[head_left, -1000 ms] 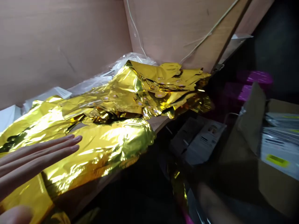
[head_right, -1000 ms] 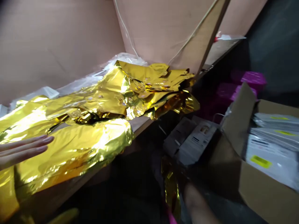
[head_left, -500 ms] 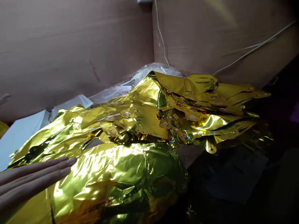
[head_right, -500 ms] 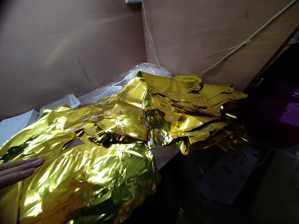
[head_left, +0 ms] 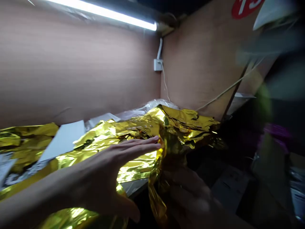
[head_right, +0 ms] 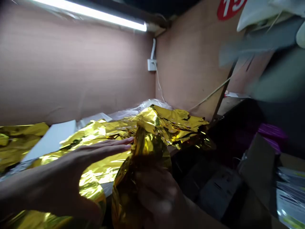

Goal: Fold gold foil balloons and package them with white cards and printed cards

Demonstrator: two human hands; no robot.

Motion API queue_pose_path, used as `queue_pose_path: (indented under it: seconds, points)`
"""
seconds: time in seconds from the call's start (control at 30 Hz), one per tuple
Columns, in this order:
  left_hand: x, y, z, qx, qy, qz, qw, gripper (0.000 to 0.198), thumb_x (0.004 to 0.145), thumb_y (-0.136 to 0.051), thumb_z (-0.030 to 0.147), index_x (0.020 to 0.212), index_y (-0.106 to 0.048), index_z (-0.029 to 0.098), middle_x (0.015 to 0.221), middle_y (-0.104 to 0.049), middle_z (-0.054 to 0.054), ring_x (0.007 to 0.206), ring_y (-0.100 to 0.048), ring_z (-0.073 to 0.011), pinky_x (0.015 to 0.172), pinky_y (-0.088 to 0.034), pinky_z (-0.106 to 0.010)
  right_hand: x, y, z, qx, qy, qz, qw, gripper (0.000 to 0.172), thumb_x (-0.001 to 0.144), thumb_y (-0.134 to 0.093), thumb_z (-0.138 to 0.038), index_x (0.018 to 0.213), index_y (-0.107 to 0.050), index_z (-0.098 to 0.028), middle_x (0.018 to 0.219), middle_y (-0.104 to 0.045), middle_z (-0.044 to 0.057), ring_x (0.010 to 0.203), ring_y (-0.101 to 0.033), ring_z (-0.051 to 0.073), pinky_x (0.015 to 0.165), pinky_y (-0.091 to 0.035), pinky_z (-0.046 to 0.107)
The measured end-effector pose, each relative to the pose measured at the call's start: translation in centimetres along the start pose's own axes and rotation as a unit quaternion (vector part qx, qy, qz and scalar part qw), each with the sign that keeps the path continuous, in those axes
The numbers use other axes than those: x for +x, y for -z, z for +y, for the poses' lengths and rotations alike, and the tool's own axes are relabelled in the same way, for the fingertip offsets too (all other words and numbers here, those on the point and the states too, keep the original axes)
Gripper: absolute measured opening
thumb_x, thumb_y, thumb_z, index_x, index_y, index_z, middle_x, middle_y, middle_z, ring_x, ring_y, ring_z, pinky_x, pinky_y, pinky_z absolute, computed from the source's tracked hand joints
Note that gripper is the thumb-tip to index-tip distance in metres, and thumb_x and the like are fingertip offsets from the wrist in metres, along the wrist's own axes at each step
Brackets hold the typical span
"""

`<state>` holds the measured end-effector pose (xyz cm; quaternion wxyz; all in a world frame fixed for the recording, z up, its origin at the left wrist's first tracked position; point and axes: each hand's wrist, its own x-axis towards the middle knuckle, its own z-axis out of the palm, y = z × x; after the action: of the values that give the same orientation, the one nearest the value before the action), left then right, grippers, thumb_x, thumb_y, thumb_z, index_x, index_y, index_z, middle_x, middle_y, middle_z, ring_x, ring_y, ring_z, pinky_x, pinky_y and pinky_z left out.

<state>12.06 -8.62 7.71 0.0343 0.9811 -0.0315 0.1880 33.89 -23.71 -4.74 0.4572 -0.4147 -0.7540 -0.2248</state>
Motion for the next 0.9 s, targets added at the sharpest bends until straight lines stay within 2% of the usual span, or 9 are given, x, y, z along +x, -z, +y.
queue_pose_path:
  seconds: [0.07,0.13,0.27,0.33,0.5,0.6,0.7,0.8,0.9]
  points:
    - [-0.2,1.0,0.7,0.018,-0.004,0.089,0.996,0.111,0.071,-0.089,0.051,0.162,-0.029,0.029,0.159,-0.046,-0.016,0.142,-0.050,-0.0355,0.110,-0.053,-0.050,4.1,-0.8,0.2,0.018,0.038,0.010,0.999,0.011,0.086,-0.055,-0.011,0.083,-0.062,-0.018,0.094,-0.073,0.011,0.083,-0.071,0.021,0.073,-0.059,0.034]
    - [-1.1,1.7,0.5,0.063,0.001,0.168,0.984,0.089,0.080,-0.085,0.039,0.156,-0.040,0.026,0.156,-0.048,-0.019,0.142,-0.050,-0.0339,0.110,-0.052,-0.050,7.1,-1.3,0.6,0.002,0.092,0.005,0.996,0.013,0.086,-0.052,-0.009,0.086,-0.063,-0.017,0.103,-0.074,0.013,0.085,-0.071,0.022,0.075,-0.059,0.036]
    - [-4.4,2.4,-1.3,0.097,-0.050,0.198,0.974,0.023,0.093,-0.070,0.015,0.116,-0.071,0.020,0.112,-0.076,-0.012,0.106,-0.072,-0.0229,0.091,-0.061,-0.037,10.2,-2.6,1.1,-0.042,0.201,0.034,0.978,0.015,0.092,-0.052,-0.006,0.088,-0.065,-0.015,0.111,-0.076,0.014,0.097,-0.073,0.023,0.080,-0.059,0.035]
    - [-6.3,2.4,-2.4,0.094,-0.057,0.216,0.970,0.015,0.097,-0.063,0.012,0.109,-0.072,0.017,0.097,-0.077,-0.011,0.093,-0.073,-0.0202,0.081,-0.062,-0.032,10.7,-3.8,1.1,-0.056,0.244,0.050,0.967,0.016,0.094,-0.054,-0.006,0.088,-0.067,-0.014,0.110,-0.077,0.013,0.104,-0.073,0.024,0.085,-0.059,0.036]
    - [-10.8,2.0,-4.9,0.148,-0.047,0.270,0.950,0.018,0.100,-0.058,0.016,0.112,-0.073,0.016,0.099,-0.077,-0.012,0.096,-0.073,-0.0211,0.085,-0.062,-0.035,10.1,-7.3,1.0,-0.068,0.325,0.032,0.943,0.019,0.093,-0.055,-0.009,0.089,-0.072,-0.014,0.118,-0.076,0.010,0.117,-0.068,0.028,0.097,-0.056,0.046]
    - [-13.0,1.6,-6.4,0.160,-0.051,0.263,0.950,0.018,0.099,-0.060,0.013,0.111,-0.073,0.014,0.100,-0.077,-0.013,0.100,-0.072,-0.0220,0.087,-0.062,-0.034,9.6,-8.9,1.4,-0.038,0.375,-0.033,0.926,0.023,0.096,-0.051,-0.011,0.097,-0.074,-0.012,0.124,-0.073,0.010,0.125,-0.062,0.027,0.106,-0.052,0.044]
    - [-14.9,1.2,-8.2,0.128,-0.002,0.194,0.973,0.023,0.096,-0.057,0.006,0.108,-0.075,0.014,0.103,-0.078,-0.013,0.101,-0.071,-0.0213,0.084,-0.062,-0.032,10.6,-10.5,2.1,-0.059,0.416,-0.118,0.900,0.021,0.098,-0.053,-0.013,0.106,-0.072,-0.010,0.116,-0.073,0.011,0.115,-0.064,0.023,0.099,-0.054,0.037]
    - [-15.9,1.6,-9.9,0.107,0.097,0.119,0.982,0.036,0.086,-0.048,-0.003,0.093,-0.078,0.017,0.104,-0.079,-0.009,0.099,-0.073,-0.0191,0.086,-0.062,-0.031,13.7,-13.3,2.5,-0.073,0.432,-0.258,0.861,0.018,0.099,-0.053,-0.015,0.090,-0.068,-0.014,0.093,-0.071,0.008,0.088,-0.064,0.019,0.079,-0.054,0.033]
    - [-14.6,3.3,-10.7,0.175,0.176,0.128,0.960,0.035,0.078,-0.047,0.001,0.083,-0.077,0.017,0.102,-0.080,-0.005,0.103,-0.074,-0.0230,0.091,-0.061,-0.037,18.1,-17.4,2.3,-0.031,0.381,-0.412,0.827,0.016,0.097,-0.058,-0.031,0.094,-0.067,-0.018,0.095,-0.070,0.006,0.081,-0.061,0.019,0.073,-0.051,0.034]
